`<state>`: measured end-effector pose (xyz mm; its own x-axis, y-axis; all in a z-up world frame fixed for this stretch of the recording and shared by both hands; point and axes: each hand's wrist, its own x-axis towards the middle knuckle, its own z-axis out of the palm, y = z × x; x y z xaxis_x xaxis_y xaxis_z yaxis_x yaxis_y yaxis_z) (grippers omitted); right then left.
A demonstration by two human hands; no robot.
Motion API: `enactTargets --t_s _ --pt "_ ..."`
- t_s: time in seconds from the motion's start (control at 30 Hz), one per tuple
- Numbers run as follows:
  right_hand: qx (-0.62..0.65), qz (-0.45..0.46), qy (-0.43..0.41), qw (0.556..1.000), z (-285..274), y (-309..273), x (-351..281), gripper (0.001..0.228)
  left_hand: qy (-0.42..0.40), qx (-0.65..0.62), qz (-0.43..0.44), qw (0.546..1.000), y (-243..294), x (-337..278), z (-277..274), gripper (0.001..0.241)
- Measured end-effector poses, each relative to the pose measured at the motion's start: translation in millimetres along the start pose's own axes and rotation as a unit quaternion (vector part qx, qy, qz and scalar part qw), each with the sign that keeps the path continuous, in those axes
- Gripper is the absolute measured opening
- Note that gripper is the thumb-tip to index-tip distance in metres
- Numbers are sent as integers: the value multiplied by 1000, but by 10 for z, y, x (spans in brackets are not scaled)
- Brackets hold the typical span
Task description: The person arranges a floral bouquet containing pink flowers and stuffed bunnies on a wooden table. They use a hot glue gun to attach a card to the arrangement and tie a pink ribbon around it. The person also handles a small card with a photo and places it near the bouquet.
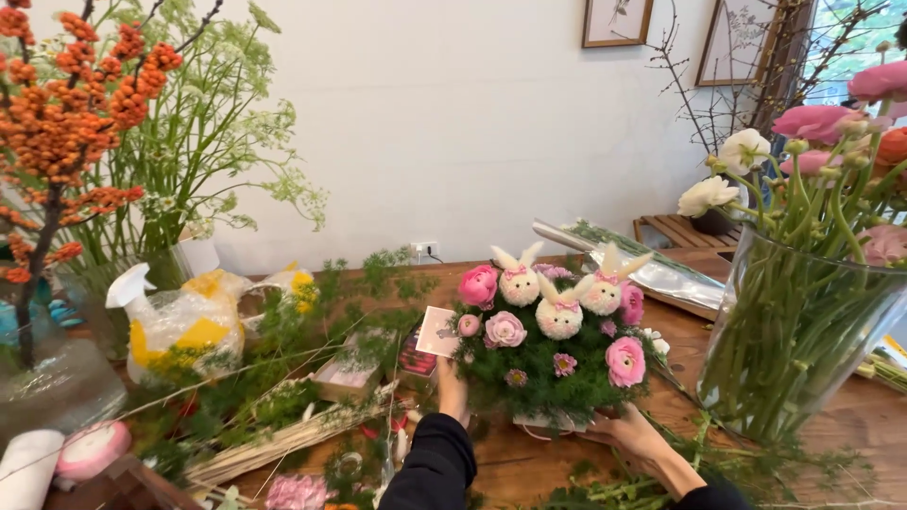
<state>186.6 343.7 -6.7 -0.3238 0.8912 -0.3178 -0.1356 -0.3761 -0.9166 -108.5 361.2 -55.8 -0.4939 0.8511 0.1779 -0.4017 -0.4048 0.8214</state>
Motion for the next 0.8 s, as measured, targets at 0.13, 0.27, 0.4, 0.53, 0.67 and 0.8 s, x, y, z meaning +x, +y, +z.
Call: enactTargets --t_s 0.13,0.27,0.4,0.53,0.67,0.8 --pt "-166 -29 43 985 -196 166 13 33 43 4 -35 998 261 -226 25 58" --pt "-40 -34 29 998 -184 251 -12 23 53 36 -77 995 429 -285 39 39" --pt "-51 14 16 998 5 74 -203 39 43 19 -141 989 647 -357 161 34" --pt "33 44 13 998 157 -44 -359 79 33 39 -130 990 752 -399 218 60" --pt "34 40 37 998 190 -49 -500 74 19 109 -91 990 233 220 -178 49" --pt "-46 -44 103 993 52 -73 -914 80 105 326 52 938 691 434 -211 36"
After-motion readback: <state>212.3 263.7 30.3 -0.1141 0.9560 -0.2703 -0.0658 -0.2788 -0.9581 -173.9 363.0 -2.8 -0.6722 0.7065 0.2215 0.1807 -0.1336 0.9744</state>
